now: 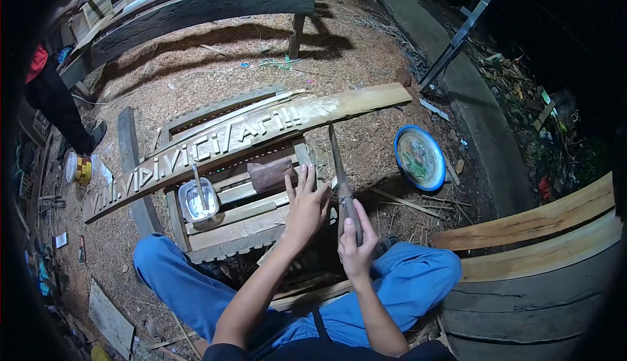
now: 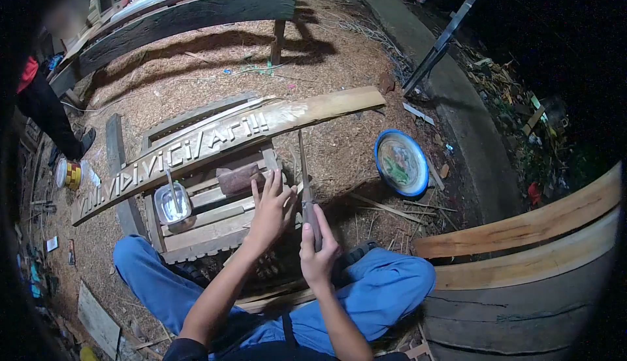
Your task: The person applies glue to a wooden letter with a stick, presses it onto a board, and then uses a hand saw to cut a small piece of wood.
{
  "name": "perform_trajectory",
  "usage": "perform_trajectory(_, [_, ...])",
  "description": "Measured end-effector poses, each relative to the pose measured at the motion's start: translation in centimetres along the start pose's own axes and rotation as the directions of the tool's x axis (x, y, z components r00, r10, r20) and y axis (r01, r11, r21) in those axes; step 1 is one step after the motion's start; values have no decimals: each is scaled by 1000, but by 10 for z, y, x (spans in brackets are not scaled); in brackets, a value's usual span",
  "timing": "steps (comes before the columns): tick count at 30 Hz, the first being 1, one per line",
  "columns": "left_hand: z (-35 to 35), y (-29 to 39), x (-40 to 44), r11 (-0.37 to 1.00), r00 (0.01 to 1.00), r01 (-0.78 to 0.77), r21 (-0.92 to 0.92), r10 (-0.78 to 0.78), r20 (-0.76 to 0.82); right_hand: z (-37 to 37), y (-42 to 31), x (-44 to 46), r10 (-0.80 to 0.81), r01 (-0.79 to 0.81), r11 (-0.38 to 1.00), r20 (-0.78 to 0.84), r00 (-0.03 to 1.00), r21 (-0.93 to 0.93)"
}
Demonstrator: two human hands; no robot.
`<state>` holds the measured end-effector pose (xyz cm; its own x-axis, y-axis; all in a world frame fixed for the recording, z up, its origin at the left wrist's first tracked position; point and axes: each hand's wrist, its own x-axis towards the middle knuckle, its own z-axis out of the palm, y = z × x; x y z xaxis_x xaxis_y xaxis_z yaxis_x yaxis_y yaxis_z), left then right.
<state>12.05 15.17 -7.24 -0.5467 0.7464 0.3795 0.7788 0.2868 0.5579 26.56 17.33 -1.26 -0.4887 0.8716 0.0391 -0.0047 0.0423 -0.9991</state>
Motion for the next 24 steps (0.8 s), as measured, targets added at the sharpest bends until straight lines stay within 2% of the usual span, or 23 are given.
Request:
perform_trajectory(6, [-1,-1,3,999,1000,4,-39,-3,19,-9,-8,-6,27,-28,1000,-36,999,-5])
perform_trajectory(9, [-1,5,2,999,998,46,-14,-45,52,-10,4,-5,-29,29,1000,-55,998,-6])
perform_trajectory(12, [2,3,2,999,999,35,-27,-34,24,-12,3,-14,-14,14,1000,-38,999,6])
perform_trajectory(14, [2,0,1,999,999,28,-27,-27,32,-18,8,-24,-40,39,999,-41,998,-22])
perform_trajectory(16, [2,1,2,999,999,19,-30,-18,36,-25,14,-25,-154,151,980,-10,988,-127])
perform_trajectory(22, [0,6,1,1000,999,21,-8,-21,29,-18,15,-2,-164,163,975,0,986,-150])
perform_trajectory(24, [-1,5,1,994,999,39,-103,-35,41,-23,15,-3,-123,124,981,17,992,-148])
